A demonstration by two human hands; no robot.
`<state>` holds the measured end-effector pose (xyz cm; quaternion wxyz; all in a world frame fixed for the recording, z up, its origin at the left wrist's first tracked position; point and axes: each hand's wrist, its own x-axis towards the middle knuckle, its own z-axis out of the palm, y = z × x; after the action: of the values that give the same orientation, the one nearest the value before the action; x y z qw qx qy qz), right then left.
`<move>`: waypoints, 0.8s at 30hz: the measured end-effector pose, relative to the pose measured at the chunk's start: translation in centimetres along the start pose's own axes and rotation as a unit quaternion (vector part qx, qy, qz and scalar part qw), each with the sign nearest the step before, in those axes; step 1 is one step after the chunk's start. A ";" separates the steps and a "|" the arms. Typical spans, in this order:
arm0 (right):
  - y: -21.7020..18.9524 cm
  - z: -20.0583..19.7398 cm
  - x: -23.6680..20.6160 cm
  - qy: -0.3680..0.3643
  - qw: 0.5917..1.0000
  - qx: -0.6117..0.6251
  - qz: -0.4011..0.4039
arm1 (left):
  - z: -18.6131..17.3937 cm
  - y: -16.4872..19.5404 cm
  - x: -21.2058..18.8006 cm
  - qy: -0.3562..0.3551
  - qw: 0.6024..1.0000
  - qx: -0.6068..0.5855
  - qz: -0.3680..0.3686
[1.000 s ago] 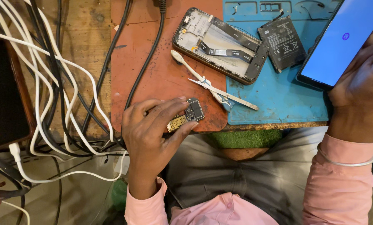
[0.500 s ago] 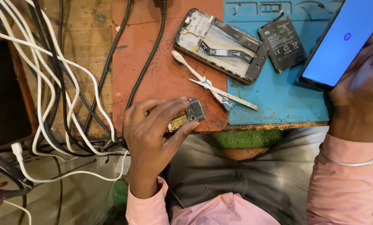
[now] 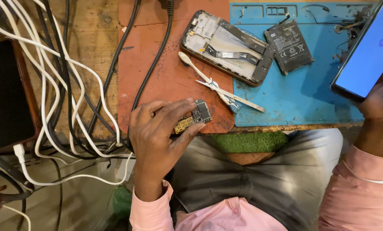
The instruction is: The person works on a disassembled smartphone at a repair bench, manipulating the exposed motherboard with their fingers and tweezers, cleaning it with a cotton swab, and typing on a second phone's screen. The phone's frame, battery, and other components lie on the work mat nearby.
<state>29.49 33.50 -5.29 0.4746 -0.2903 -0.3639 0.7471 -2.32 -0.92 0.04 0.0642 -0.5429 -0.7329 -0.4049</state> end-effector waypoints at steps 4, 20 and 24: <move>0.5 -0.9 -0.1 -0.024 0.999 -0.027 -0.023 | -0.1 0.0 -0.1 -0.004 1.000 0.003 -0.001; 0.7 0.0 -0.2 -0.022 0.999 -0.036 -0.027 | 0.0 0.0 -0.1 0.000 1.000 0.000 -0.002; 0.8 1.5 -1.4 -0.046 0.994 -0.081 -0.051 | 0.0 0.0 0.0 -0.002 1.000 -0.003 0.001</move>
<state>28.49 31.62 -4.98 0.4695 -0.2742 -0.4590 0.7027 -2.33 -0.96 -0.01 0.0622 -0.5446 -0.7313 -0.4058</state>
